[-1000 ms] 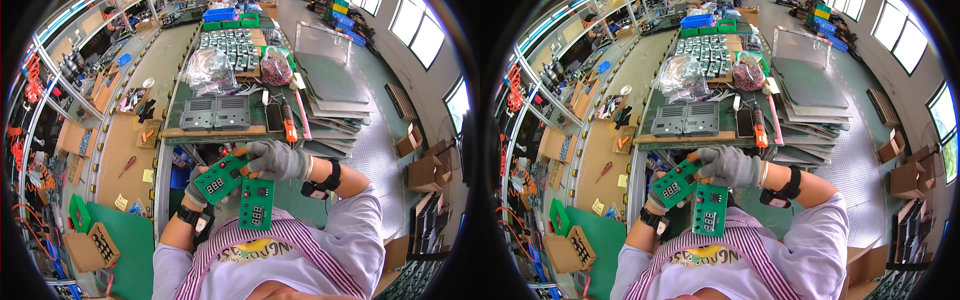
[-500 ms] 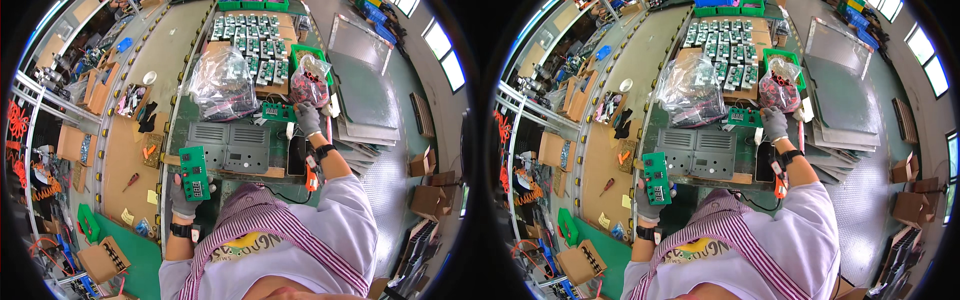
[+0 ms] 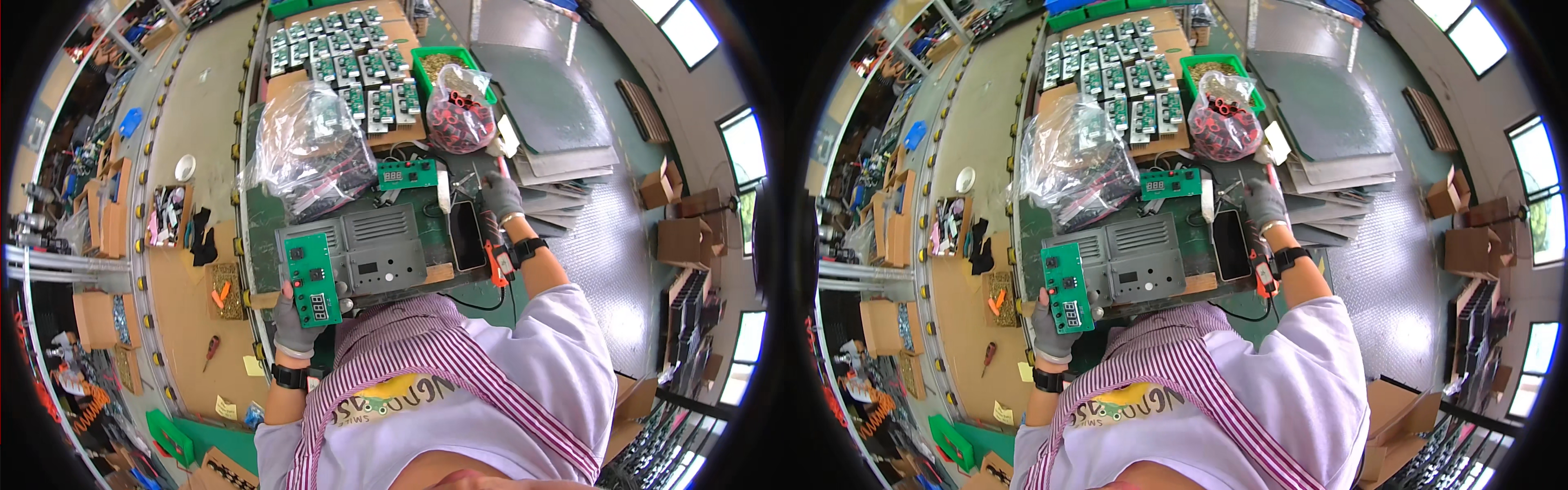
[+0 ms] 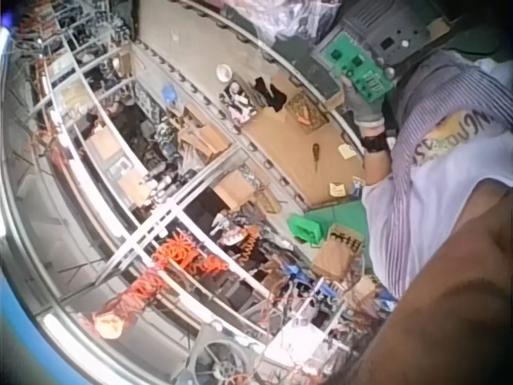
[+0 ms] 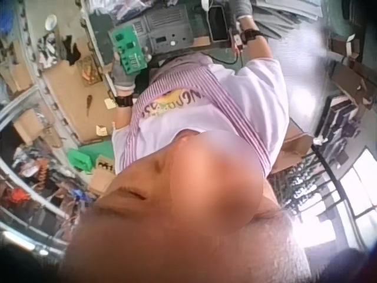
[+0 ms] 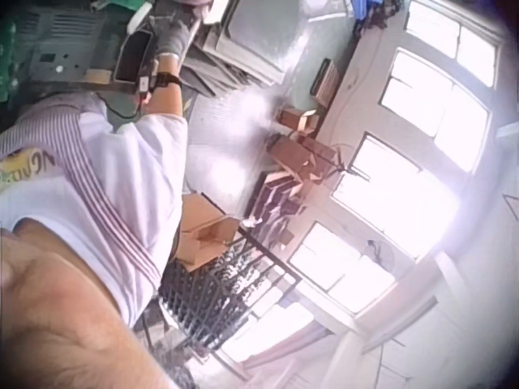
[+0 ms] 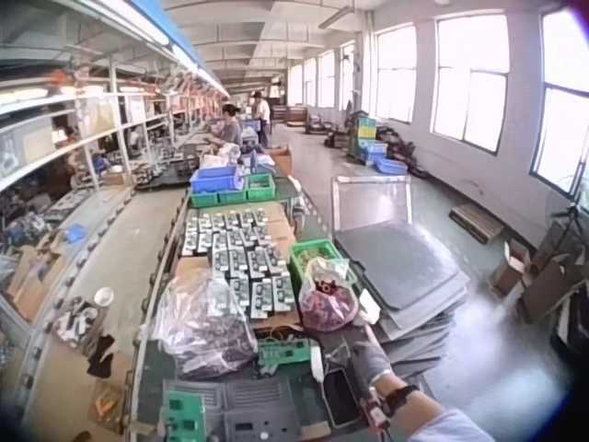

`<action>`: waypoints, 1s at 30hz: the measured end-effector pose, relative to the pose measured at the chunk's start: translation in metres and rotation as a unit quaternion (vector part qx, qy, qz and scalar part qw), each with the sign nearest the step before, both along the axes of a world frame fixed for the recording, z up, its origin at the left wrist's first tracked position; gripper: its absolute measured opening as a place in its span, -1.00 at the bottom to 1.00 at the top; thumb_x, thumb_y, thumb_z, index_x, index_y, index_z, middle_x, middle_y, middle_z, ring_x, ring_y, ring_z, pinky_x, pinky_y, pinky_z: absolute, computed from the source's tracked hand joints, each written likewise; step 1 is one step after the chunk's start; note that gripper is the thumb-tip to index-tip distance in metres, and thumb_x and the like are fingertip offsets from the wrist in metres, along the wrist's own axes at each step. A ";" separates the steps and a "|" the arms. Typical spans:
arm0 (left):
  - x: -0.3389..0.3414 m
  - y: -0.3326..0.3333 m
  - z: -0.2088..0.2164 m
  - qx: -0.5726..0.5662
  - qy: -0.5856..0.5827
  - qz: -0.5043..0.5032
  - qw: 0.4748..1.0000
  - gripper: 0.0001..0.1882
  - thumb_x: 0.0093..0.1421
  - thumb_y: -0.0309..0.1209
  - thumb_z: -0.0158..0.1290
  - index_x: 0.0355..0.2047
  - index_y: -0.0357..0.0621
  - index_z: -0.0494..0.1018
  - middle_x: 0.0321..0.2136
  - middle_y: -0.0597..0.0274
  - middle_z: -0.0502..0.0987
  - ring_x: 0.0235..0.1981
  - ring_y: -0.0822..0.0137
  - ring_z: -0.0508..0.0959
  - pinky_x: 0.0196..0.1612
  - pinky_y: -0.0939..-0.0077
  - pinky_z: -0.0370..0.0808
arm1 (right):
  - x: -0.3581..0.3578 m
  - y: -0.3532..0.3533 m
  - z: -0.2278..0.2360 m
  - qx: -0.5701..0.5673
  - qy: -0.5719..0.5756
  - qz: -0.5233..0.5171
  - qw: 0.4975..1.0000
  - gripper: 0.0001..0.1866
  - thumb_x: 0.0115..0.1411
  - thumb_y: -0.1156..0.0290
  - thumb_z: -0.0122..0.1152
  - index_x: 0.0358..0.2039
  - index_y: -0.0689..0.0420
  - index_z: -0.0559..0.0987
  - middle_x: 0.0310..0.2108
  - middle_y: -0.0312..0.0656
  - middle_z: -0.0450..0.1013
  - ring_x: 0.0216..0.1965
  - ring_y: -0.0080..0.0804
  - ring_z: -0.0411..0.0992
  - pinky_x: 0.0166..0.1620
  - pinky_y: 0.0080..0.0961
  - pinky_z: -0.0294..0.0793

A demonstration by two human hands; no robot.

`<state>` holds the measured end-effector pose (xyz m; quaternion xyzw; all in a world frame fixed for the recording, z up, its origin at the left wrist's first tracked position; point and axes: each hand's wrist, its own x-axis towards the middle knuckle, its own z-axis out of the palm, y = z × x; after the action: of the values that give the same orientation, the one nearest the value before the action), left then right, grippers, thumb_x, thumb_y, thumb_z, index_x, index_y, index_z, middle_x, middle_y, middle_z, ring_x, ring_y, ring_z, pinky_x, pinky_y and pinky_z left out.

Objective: Assembling electronic controllers on a factory production line, installing components and using an electric screwdriver.

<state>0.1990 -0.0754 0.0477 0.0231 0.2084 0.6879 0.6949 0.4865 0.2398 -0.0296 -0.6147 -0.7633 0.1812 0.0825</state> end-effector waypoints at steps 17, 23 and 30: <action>-0.017 0.015 -0.008 0.011 -0.016 -0.076 0.997 -0.36 0.02 -0.03 0.00 -0.02 -0.24 0.20 -0.15 -0.01 0.37 -0.11 0.01 0.38 -0.08 -0.06 0.33 | 0.077 -0.050 -0.020 -0.074 -0.082 -0.018 0.994 -0.51 -0.16 0.29 0.17 -0.12 0.01 0.39 -0.21 0.01 0.37 -0.16 -0.07 0.34 -0.11 -0.28 0.33; -0.007 0.027 -0.008 0.051 -0.047 -0.076 0.995 -0.38 0.01 -0.10 0.02 -0.03 -0.29 0.22 -0.15 -0.04 0.37 -0.10 0.00 0.37 -0.02 -0.08 0.26 | 0.092 -0.038 -0.025 -0.078 -0.103 -0.060 0.990 -0.71 -0.11 0.23 0.12 -0.43 0.16 0.52 -0.39 0.08 0.42 -0.29 -0.02 0.40 -0.22 -0.28 0.38; -0.014 0.017 0.010 0.071 -0.042 -0.060 0.995 -0.33 -0.02 -0.08 0.05 -0.03 -0.31 0.20 -0.14 -0.09 0.35 -0.09 0.06 0.38 0.01 0.00 0.26 | 0.102 -0.042 0.022 -0.098 0.418 -0.137 0.893 -0.78 0.06 0.57 -0.03 -0.24 0.28 0.42 -0.44 -0.16 0.45 -0.34 -0.50 0.41 -0.34 -0.57 0.43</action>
<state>0.1847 -0.0582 0.0582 0.0558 0.1279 0.6584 0.7396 0.5886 0.1975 -0.0078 -0.5858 -0.5447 0.4821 0.3573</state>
